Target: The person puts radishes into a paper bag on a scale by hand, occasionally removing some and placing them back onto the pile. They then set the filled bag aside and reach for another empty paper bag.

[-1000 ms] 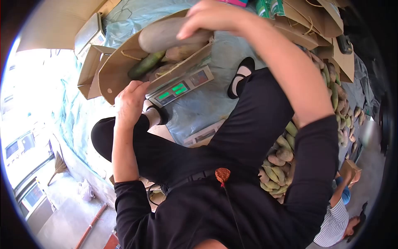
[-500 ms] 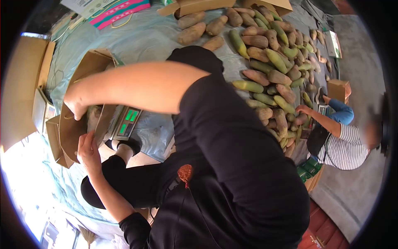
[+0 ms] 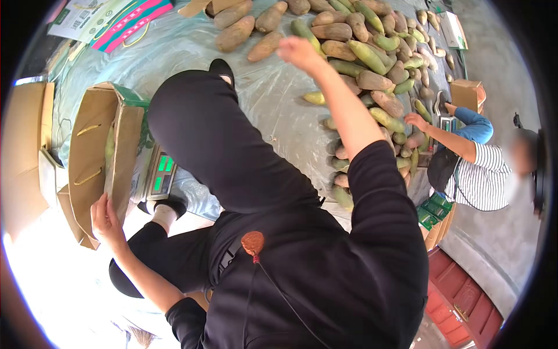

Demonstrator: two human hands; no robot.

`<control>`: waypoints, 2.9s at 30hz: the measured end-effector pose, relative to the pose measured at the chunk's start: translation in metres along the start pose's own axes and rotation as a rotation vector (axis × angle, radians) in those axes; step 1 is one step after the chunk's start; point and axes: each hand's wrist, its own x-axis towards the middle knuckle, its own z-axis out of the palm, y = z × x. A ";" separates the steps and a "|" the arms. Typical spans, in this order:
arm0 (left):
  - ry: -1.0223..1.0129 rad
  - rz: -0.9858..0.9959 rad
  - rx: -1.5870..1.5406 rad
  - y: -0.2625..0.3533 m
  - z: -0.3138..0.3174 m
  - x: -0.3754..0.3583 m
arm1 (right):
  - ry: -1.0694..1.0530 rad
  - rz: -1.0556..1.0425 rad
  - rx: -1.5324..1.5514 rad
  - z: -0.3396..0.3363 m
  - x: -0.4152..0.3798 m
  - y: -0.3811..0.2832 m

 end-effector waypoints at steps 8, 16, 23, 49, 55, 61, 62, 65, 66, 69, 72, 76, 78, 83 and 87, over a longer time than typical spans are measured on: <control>-0.004 -0.074 -0.026 -0.007 0.007 -0.001 | 0.036 0.986 0.534 0.054 -0.112 0.138; 0.035 -0.056 -0.043 -0.004 0.010 -0.003 | 0.467 1.238 1.007 0.057 -0.108 0.174; 0.011 -0.053 -0.051 -0.003 0.016 -0.001 | 0.696 1.365 1.149 0.063 -0.083 0.187; 0.089 -0.133 -0.133 0.010 -0.011 0.004 | -0.216 0.880 0.848 0.061 -0.119 0.151; 0.110 -0.130 -0.128 0.002 -0.012 -0.001 | -0.316 0.397 0.358 0.034 -0.050 0.032; 0.149 -0.163 -0.204 0.005 -0.017 -0.003 | -0.373 -0.178 0.277 0.006 0.000 -0.137; 0.152 -0.164 -0.185 0.004 -0.017 -0.003 | -0.364 -0.256 0.280 0.006 0.002 -0.167; 0.162 -0.174 -0.186 0.009 -0.022 -0.001 | -0.465 -0.455 0.162 0.011 0.012 -0.240; 0.170 -0.180 -0.202 0.009 -0.021 -0.002 | -0.520 -0.514 0.093 0.016 0.013 -0.264; 0.180 -0.179 -0.206 0.006 -0.020 -0.001 | -0.506 -0.750 -0.062 0.040 -0.002 -0.333; 0.169 -0.212 -0.252 0.007 -0.024 -0.002 | -0.471 -0.926 -0.336 0.079 -0.016 -0.373; 0.190 -0.198 -0.297 0.007 -0.024 -0.002 | -0.604 -1.032 -0.501 0.128 -0.033 -0.397; 0.197 -0.188 -0.299 0.005 -0.024 -0.002 | -0.655 -1.000 -0.583 0.159 -0.040 -0.399; 0.219 -0.214 -0.367 -0.002 -0.021 -0.005 | -0.743 -0.933 -0.612 0.201 -0.047 -0.387; 0.222 -0.238 -0.375 -0.003 -0.021 -0.007 | -0.775 -0.948 -0.609 0.176 -0.044 -0.398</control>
